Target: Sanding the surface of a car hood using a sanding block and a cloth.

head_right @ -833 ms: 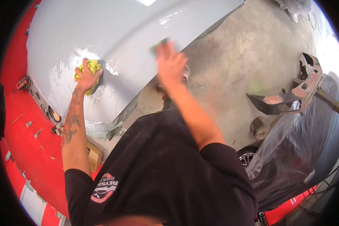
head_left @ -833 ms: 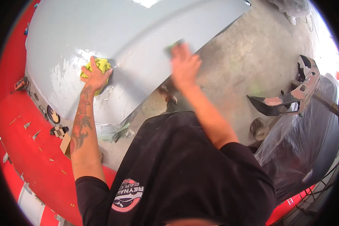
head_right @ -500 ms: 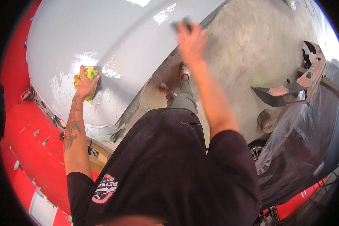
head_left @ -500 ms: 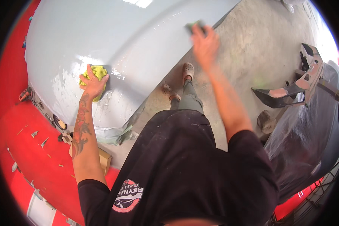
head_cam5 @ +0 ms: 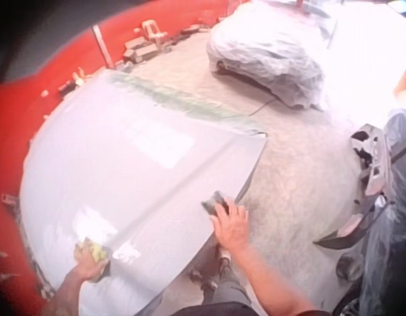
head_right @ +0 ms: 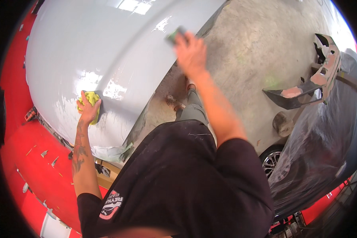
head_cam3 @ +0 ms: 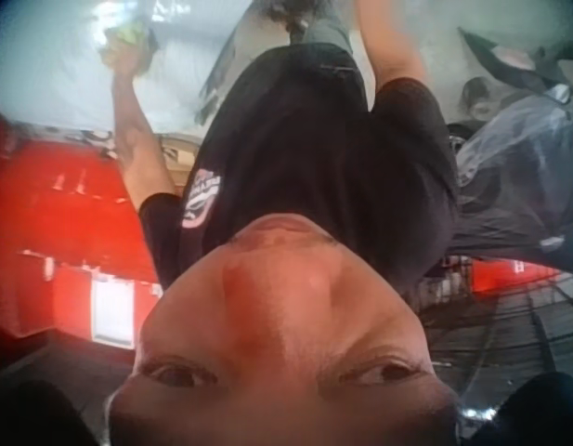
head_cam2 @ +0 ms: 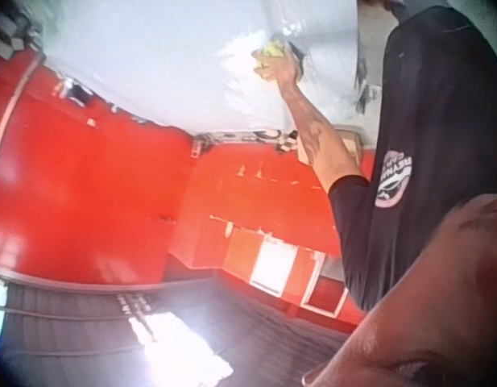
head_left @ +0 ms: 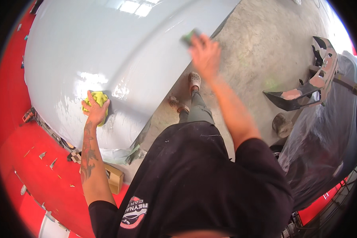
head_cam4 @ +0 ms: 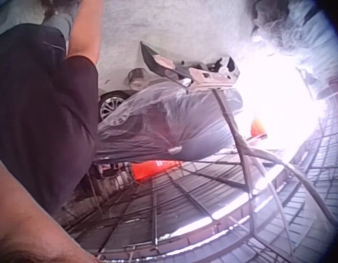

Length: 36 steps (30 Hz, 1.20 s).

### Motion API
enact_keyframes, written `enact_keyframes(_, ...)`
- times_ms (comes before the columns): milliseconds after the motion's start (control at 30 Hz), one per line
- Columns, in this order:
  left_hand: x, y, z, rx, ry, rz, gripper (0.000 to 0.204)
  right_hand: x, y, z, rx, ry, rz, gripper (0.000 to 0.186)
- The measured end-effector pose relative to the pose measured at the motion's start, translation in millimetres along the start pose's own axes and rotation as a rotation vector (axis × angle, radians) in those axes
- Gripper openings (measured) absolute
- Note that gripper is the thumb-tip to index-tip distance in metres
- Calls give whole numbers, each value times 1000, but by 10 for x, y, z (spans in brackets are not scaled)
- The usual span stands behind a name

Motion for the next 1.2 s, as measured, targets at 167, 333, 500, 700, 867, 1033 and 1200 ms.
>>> enact_keyframes(167, -1, 34, -21, -22, 0, -11, 115, -99, 832, -1079, -307, -137, -128, 46)
enact_keyframes(333, -45, 19, 30, -6, 17, -5, 116, 33, -221, 241, -138, 115, 73, 50)
enact_keyframes(500, -21, 9, 133, -28, 22, -54, 116, 33, 339, -456, -161, 87, -18, 43)
enact_keyframes(700, -24, 34, 61, -31, 5, -66, 118, -33, 1306, -1656, -452, 30, -113, 38)
enact_keyframes(867, -21, -57, 119, 24, 26, -80, 115, 13, 522, -755, -352, 59, -17, 44)
enact_keyframes(1033, -14, -84, 85, 12, -5, -53, 117, -67, 1115, -1477, -367, -6, -96, 44)
enact_keyframes(1200, -10, -26, 57, 22, 20, -39, 117, -129, 1554, -2014, -507, 6, -150, 43)
Point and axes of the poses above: each hand's wrist, its own y-axis towards the middle knuckle, its own x-axis out of the back of the hand, z = x × y, the point moved 6 cm from there along y, towards the middle knuckle
